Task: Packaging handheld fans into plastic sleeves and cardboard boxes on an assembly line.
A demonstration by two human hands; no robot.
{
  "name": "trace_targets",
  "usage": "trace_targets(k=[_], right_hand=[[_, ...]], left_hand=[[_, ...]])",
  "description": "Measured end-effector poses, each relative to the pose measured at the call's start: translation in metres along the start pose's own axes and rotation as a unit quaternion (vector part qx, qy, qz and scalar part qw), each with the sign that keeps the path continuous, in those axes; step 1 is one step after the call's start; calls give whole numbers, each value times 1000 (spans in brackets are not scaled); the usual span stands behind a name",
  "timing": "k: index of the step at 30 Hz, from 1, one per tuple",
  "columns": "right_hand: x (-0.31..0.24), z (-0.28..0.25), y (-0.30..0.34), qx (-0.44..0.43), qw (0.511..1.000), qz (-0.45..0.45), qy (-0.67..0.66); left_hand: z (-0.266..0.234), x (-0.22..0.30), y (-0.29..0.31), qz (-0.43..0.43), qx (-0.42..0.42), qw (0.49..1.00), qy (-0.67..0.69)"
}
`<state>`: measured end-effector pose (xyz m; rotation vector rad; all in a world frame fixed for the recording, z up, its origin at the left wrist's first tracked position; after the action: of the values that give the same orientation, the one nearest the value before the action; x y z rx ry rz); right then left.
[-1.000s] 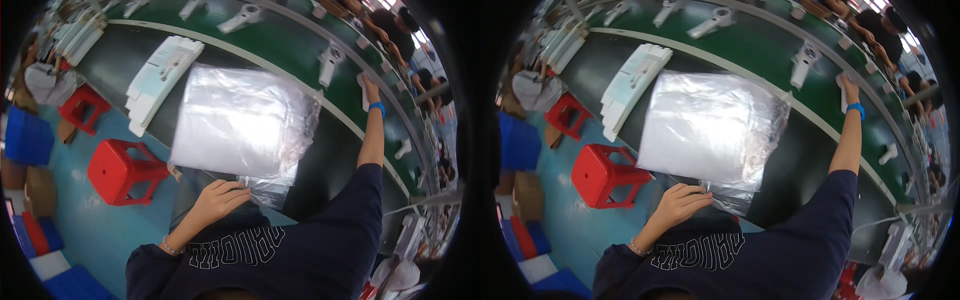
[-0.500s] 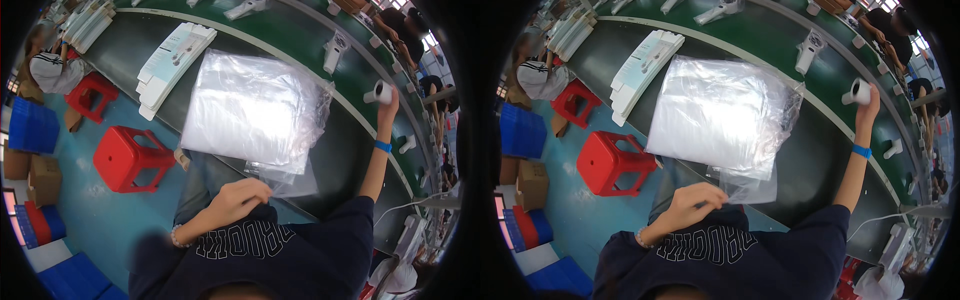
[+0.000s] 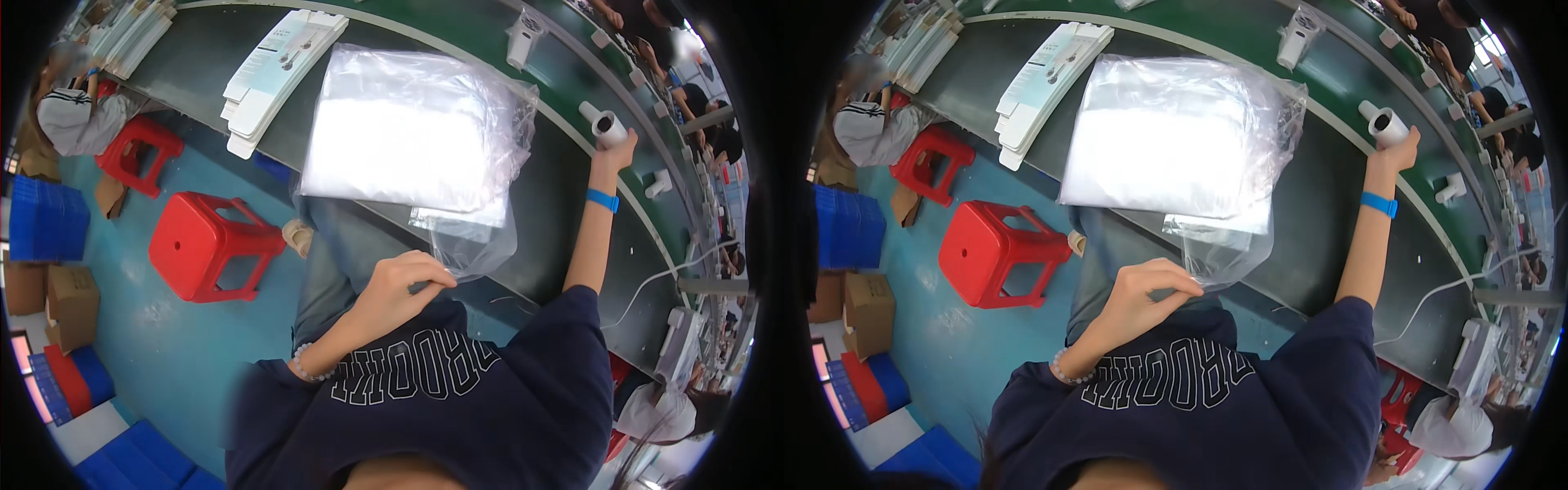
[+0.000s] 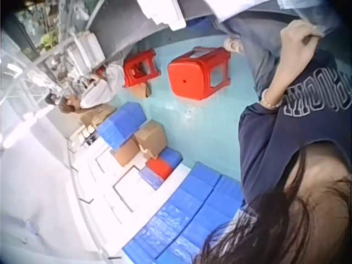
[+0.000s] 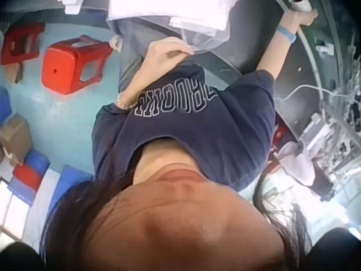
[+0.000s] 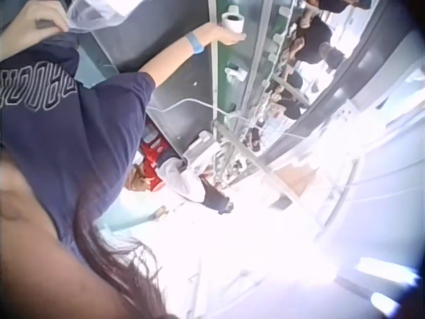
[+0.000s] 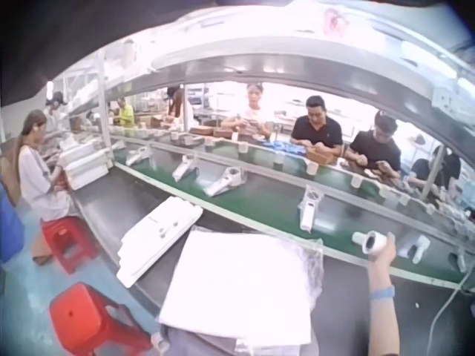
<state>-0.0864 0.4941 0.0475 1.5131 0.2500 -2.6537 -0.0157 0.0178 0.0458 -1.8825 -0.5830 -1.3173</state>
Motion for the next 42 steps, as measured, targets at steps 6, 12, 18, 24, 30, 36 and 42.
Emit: trace_targets(k=[6,12,18,24,30,36,42], right_hand=[[44,-9,-6,-78,951,289,-76],[45,17,17,-162,955,244,-54],[-8,5,80,-285,933,208,70],[-149,-49,193,-466,874,137,-25],[-197,-61,263,-622,782,-19,44],[-203,-76,272,-490,812,-36,316],[-184,-77,287,-462,840,88,272]], left_hand=[[-6,9,6,-9,62,998,19],[-15,3,11,50,91,985,-139],[-17,14,6,105,152,931,-313],[-7,22,-16,155,101,954,-235],[15,36,-36,118,18,993,-24],[31,35,-34,99,1,995,13],[49,43,-36,141,-34,989,-1]])
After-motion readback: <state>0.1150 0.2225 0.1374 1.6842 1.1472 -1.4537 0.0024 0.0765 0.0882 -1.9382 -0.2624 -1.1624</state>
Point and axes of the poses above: each hand's wrist, its own y-axis away from the middle knuckle, its own z-axis out of the palm, x = y × z, the point moved 5 cm from there along -y, towards the middle knuckle, and after that the axes turned 2 degrees about z, right-handed, at the moved point
